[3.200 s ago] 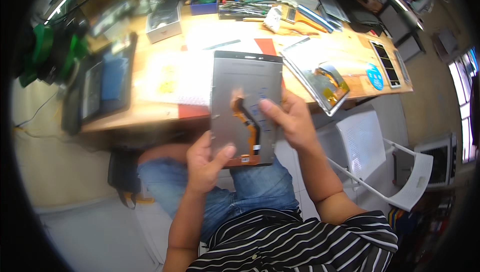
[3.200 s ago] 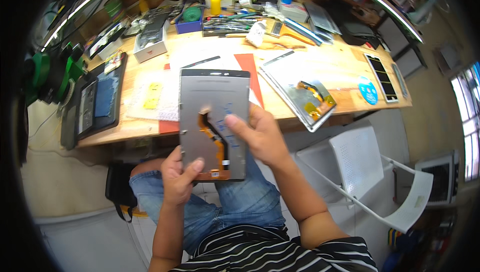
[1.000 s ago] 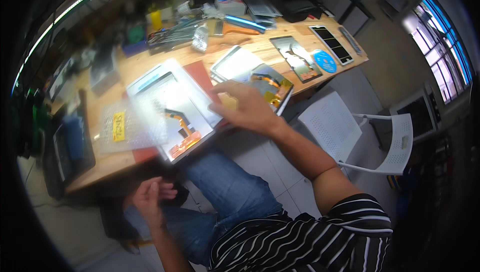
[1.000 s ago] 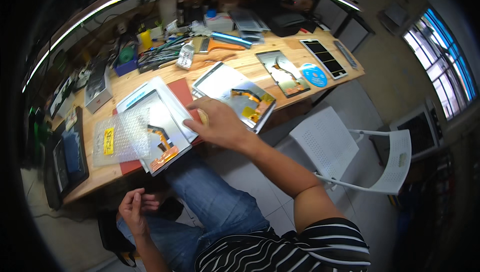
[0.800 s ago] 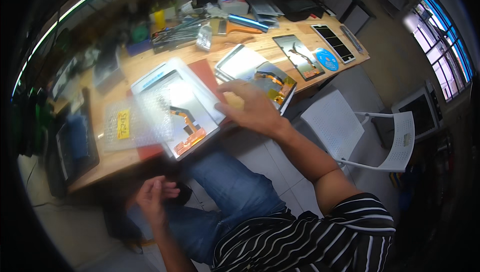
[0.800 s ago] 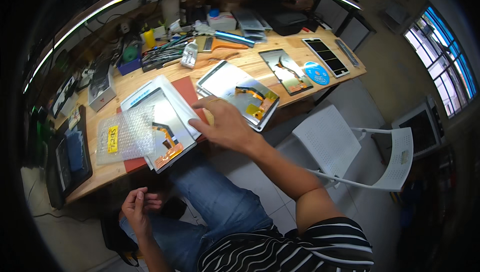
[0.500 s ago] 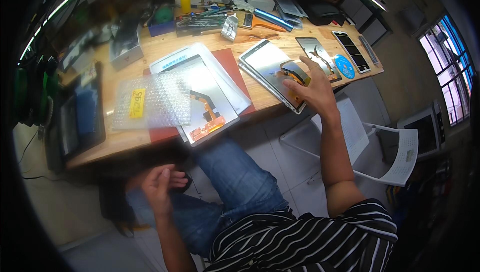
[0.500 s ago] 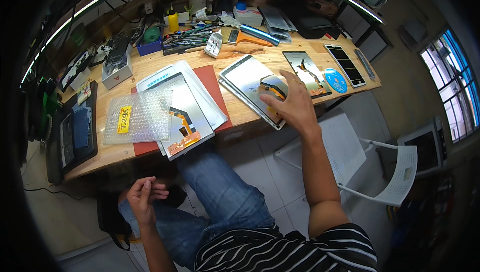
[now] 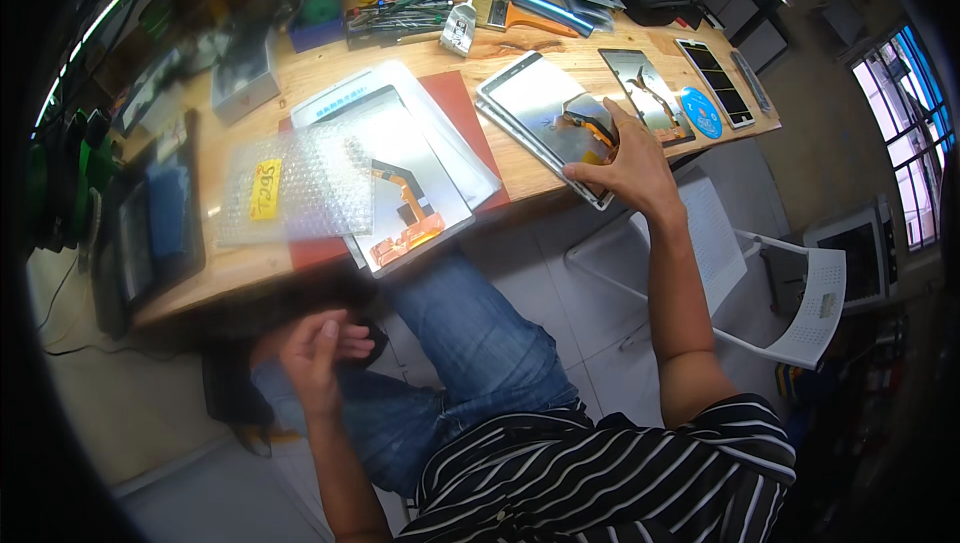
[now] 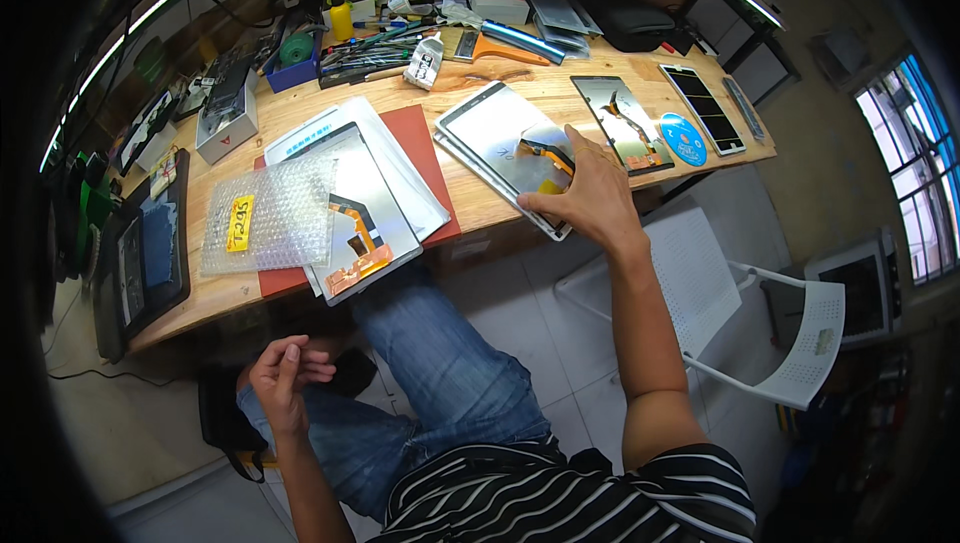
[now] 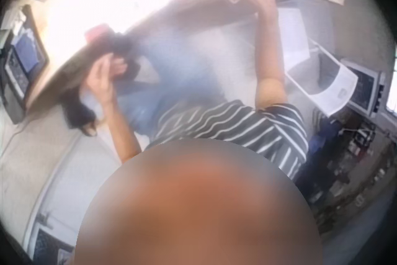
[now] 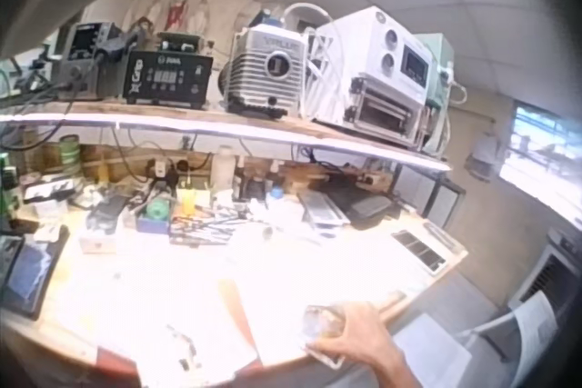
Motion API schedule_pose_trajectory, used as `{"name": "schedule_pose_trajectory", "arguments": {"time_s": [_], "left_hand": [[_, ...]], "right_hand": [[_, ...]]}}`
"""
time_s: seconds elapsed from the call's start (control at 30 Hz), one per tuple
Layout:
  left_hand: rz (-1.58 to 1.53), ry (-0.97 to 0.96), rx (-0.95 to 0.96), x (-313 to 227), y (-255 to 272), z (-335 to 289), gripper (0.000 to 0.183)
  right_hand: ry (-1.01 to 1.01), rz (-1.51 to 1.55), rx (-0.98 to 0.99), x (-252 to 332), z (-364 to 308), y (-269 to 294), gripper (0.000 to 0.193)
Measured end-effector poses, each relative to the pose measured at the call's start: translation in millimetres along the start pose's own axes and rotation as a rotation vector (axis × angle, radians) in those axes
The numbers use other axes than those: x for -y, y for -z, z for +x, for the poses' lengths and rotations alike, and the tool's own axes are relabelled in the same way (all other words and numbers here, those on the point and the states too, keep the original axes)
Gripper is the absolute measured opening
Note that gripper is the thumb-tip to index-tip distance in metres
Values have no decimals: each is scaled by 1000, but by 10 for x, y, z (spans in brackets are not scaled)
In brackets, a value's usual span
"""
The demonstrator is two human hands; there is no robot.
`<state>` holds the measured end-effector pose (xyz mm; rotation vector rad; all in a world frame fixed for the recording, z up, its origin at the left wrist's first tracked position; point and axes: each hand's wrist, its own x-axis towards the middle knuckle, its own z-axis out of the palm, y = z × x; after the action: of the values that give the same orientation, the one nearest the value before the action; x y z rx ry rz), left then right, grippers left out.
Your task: The person sits on the floor and handles multiple tablet components, including screens and internal frames. They pick up and place down screen assemblies, compare parts, and manipulate ribbon cables and chassis pieces on a cluttered workbench.
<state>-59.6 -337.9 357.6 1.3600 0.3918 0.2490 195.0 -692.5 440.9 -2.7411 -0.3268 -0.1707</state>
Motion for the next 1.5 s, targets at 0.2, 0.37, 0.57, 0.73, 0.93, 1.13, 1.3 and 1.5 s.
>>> {"name": "schedule_pose_trajectory", "arguments": {"time_s": [0.2,0.37,0.57,0.73,0.93,1.13,1.3,1.5], "left_hand": [[-4,-3,24,-19,-32,17,26],[-7,-7,46,-41,-50,54,28],[92,-136,-94,-205,-235,145,22],[730,-788,-189,-469,-439,265,34],[1087,-719,-50,-567,-280,543,61],[968,-740,-73,-493,28,636,76],[829,-883,-182,-374,28,583,60],[629,-802,-105,-11,67,102,44]], "right_hand": [[-62,5,60,-10,4,25,114],[13,10,2,-32,21,16,111],[28,243,-259,409,-132,-13,87],[645,188,76,1030,-498,-278,85],[604,163,204,1304,-515,-553,81],[746,83,171,1130,-417,-597,72],[652,199,50,1185,-640,-475,58],[713,1012,275,1517,-1324,-798,9]]}}
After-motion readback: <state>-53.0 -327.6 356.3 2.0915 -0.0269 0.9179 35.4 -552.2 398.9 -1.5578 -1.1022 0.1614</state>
